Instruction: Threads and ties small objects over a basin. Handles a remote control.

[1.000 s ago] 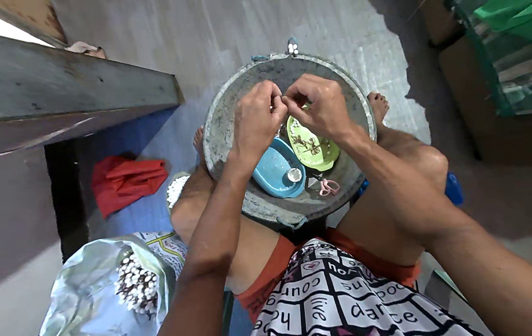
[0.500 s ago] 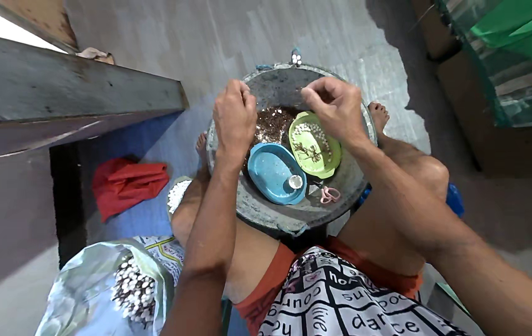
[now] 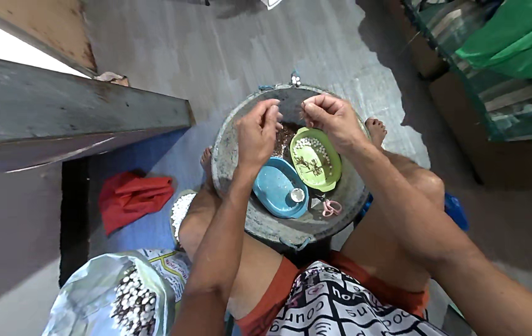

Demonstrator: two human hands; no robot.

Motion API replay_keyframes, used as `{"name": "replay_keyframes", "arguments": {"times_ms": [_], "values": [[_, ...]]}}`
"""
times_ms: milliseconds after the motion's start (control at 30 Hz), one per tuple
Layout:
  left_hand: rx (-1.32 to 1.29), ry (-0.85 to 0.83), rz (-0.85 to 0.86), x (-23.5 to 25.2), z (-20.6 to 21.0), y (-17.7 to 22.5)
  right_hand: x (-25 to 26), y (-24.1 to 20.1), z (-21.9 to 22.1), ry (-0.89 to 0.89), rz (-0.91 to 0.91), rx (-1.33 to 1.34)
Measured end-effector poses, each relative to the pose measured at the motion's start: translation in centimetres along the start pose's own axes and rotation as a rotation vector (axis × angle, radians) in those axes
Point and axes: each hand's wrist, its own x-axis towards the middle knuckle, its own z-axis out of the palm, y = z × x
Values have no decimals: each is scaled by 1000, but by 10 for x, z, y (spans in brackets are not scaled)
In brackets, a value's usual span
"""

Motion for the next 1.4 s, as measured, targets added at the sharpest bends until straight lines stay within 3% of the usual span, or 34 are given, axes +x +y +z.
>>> {"name": "replay_keyframes", "arguments": {"times_ms": [133,333,500,600,733,967,1067,1233,1400], "values": [[-214,-138,-97,-3,4,2,-3,1,5,-59,-24,-91],[-288,-137,-70,-3,5,-1,-4,2,9,-78,-35,-107],[-144,-66,-23,-4,6,-4,-5,3,10,-54,-87,-167],[-8,36,-65,3,-5,-8,-6,-5,9,-12,-124,-195],[-30,118,-146,11,-22,-6,-5,-9,-2,36,-93,-118],[-91,-146,-6,-10,-2,10,-18,-1,2,-19,-82,-228],[32,-129,98,-2,2,1,-8,-4,6,-53,-70,-241],[28,-125,44,-6,3,5,-9,-2,6,-116,34,-300],[117,-106,56,-7,2,-3,-12,2,9,-53,-87,-504]]}}
